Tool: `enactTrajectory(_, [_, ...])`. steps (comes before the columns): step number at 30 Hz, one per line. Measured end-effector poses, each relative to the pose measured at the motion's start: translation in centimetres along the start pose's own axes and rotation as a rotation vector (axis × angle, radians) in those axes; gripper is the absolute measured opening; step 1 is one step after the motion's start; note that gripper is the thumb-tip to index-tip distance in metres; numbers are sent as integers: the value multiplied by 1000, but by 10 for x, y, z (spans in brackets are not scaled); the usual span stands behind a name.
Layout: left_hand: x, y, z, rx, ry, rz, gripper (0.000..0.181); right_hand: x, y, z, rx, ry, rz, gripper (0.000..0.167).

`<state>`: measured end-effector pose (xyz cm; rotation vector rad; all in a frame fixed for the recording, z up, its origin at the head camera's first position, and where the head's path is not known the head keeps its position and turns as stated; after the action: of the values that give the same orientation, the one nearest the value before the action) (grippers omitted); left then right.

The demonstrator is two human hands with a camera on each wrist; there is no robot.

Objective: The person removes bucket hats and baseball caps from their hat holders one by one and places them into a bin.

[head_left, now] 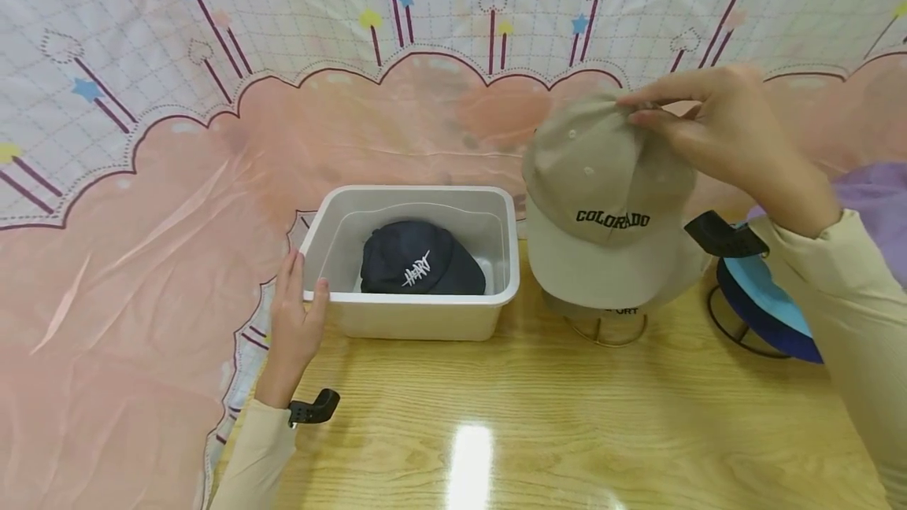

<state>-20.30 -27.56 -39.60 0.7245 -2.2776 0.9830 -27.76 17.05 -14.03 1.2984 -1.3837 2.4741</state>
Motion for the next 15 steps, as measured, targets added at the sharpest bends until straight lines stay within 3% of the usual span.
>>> enactTrajectory(9, [0,0,3,0,6,-6,58,17,12,21,70,-120,0,15])
enactTrajectory(15, [0,0,3,-10,21,-9,57,28,22,33,118,-156,11,16])
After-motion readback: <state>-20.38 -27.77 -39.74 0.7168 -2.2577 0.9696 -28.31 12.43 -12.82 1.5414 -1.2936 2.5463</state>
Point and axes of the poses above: each hand's wrist, its own x-axis towards the middle knuckle, its own y-axis out of the palm, z = x × y, the point moved 6 cm from there along x, towards the middle knuckle, and after that the axes turned 5 degrees about -z, right-handed, at the moved point
